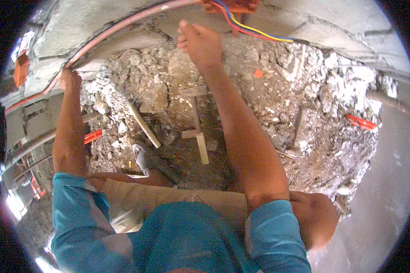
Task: The person installs electrical wiring by threading colored wires through a pink conduit attached to a concrete block wall, securing the conduit with plastic clips, and organizing the wires into an orange junction box. The person uses a hammer to tap clips into place and adjusts the conduit alignment along the wall.
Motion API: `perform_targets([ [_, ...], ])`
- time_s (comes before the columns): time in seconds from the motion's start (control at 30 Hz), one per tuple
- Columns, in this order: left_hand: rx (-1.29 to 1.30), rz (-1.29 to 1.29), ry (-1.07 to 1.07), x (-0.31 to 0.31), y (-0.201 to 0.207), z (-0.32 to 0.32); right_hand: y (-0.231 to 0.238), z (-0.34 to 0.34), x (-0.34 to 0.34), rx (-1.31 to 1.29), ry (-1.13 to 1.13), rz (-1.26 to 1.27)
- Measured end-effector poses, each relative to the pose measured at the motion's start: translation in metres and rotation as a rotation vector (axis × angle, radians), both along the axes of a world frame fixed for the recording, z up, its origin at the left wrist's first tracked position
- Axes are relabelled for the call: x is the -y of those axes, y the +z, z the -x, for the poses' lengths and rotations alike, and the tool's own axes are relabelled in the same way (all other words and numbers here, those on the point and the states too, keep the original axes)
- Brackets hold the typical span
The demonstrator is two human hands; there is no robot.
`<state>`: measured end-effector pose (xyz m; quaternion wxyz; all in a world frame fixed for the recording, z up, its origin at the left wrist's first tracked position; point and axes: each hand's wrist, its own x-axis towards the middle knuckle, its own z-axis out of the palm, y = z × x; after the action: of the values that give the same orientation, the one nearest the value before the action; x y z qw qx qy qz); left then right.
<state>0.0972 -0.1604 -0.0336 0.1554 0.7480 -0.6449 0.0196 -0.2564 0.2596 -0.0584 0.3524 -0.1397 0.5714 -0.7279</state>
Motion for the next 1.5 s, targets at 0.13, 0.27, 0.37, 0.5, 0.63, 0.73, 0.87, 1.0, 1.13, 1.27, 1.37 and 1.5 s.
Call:
perform_targets([
  [0.13, 0.518, -0.041, -0.162, -0.03, 0.002, 0.06, 0.011, -0.015, 0.046, -0.018, 0.148, 0.035],
  [0.27, -0.298, 0.203, -0.04, 0.018, -0.003, -0.042, 0.035, -0.076, 0.092, 0.041, 0.403, 0.095],
  [0.37, -1.385, 0.209, 0.136, -0.036, 0.002, 0.075, 0.021, -0.066, 0.102, 0.011, 0.339, -0.004],
  [0.5, -1.047, 0.402, -0.175, -0.02, -0.01, 0.022, 0.032, -0.09, 0.119, 0.055, 0.383, -0.058],
  [0.63, -1.46, 0.302, -0.019, -0.033, -0.001, 0.049, 0.028, -0.08, 0.133, 0.009, 0.327, -0.118],
  [0.73, -1.52, 0.34, -0.033, -0.036, 0.003, 0.052, 0.028, -0.086, 0.145, -0.032, 0.333, -0.169],
  [0.87, -1.419, 0.377, -0.042, -0.034, 0.001, 0.045, 0.029, -0.1, 0.16, -0.048, 0.378, -0.184],
  [1.0, -1.378, 0.381, -0.052, -0.035, 0.003, 0.039, 0.032, -0.118, 0.174, 0.022, 0.458, -0.149],
  [1.13, -1.322, 0.399, -0.024, -0.053, 0.013, 0.063, 0.032, -0.129, 0.186, 0.124, 0.456, -0.106],
  [1.27, -1.273, 0.392, -0.018, -0.053, 0.018, 0.053, 0.042, -0.139, 0.201, 0.066, 0.505, -0.08],
  [1.37, -1.287, 0.359, -0.06, -0.046, 0.013, 0.046, 0.047, -0.154, 0.21, 0.057, 0.496, -0.077],
  [1.5, -1.276, 0.444, -0.126, -0.04, 0.002, 0.031, 0.047, -0.17, 0.222, -0.085, 0.562, -0.162],
])
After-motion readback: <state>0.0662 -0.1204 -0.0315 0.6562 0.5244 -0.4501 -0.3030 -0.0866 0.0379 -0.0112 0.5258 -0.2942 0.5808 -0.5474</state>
